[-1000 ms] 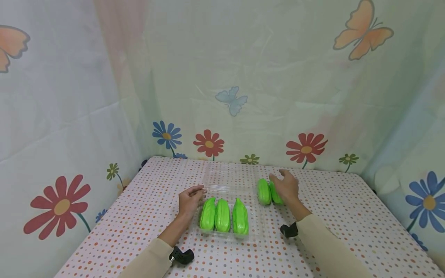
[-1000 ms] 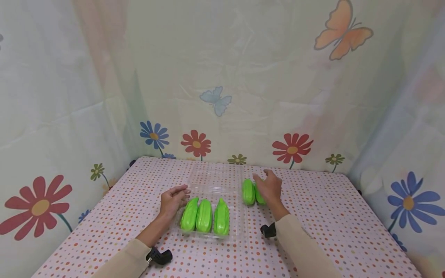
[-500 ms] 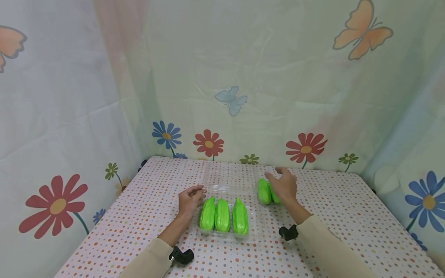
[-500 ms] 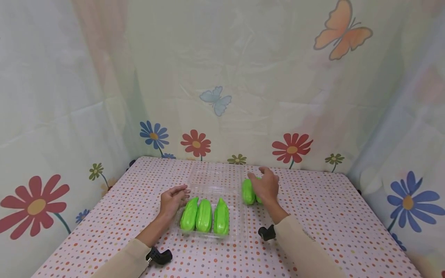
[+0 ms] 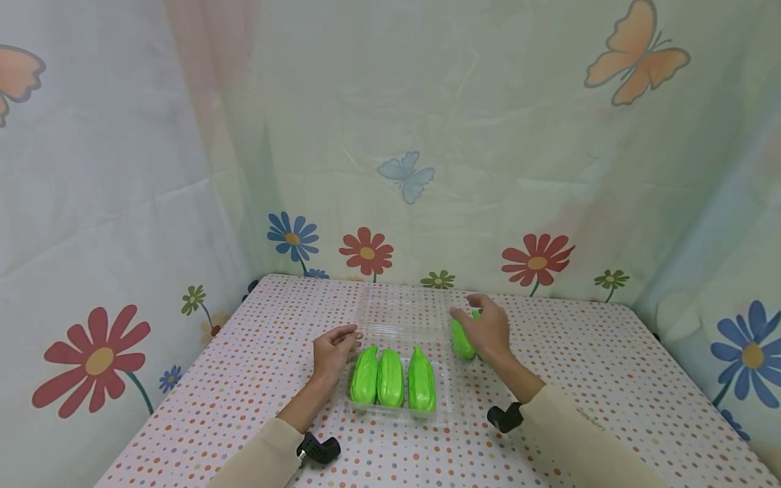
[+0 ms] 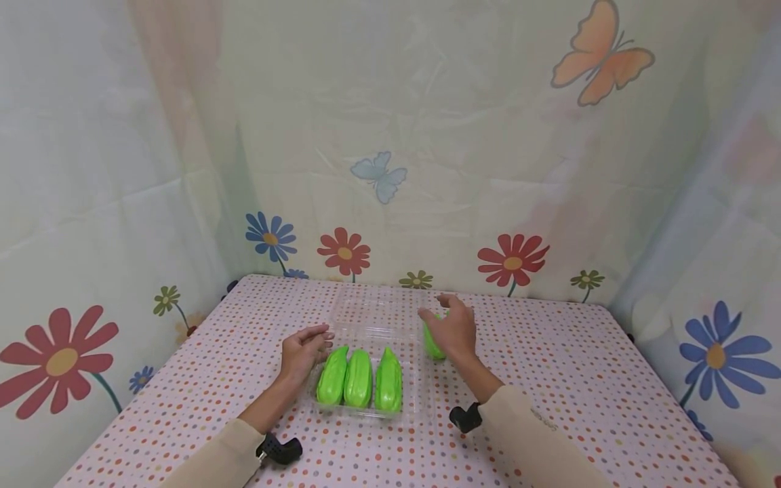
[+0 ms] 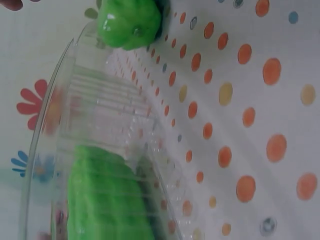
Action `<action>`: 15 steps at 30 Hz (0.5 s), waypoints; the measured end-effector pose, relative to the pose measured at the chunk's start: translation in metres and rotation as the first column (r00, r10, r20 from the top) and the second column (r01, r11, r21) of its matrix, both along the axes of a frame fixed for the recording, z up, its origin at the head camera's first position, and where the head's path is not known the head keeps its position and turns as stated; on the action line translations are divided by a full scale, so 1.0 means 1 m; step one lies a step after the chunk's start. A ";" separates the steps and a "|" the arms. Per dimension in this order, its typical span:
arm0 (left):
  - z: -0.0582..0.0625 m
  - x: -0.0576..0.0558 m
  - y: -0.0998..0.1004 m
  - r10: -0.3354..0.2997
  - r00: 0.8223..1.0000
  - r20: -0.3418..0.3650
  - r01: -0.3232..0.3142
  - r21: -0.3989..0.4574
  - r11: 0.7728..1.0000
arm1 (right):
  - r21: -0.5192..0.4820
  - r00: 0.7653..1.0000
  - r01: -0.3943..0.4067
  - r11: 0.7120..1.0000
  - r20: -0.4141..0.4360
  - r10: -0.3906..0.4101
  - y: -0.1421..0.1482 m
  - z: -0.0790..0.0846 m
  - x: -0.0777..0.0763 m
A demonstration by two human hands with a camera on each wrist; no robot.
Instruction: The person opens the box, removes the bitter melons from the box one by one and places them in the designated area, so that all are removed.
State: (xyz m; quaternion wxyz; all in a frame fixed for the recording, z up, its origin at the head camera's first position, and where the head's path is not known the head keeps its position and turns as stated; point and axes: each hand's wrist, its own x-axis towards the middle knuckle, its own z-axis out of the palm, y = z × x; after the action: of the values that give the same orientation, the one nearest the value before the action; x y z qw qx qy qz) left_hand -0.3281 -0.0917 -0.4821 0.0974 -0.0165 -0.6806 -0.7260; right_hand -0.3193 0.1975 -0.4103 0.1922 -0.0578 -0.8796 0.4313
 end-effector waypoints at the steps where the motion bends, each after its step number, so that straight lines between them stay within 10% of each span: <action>1: 0.000 0.000 0.000 -0.001 1.000 -0.004 0.001 0.001 1.000 | 0.001 1.000 -0.010 1.000 -0.001 0.010 -0.001 0.000 0.001; 15: 0.000 -0.001 0.001 0.005 1.000 0.007 -0.005 0.018 1.000 | 0.025 0.994 -0.105 0.994 -0.017 0.106 -0.020 0.004 0.018</action>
State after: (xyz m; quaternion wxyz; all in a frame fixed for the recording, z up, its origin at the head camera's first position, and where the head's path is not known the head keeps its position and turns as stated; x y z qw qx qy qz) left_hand -0.3286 -0.0907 -0.4823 0.0971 -0.0113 -0.6746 -0.7317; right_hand -0.3009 0.1771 -0.4063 0.1780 -0.0048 -0.8848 0.4306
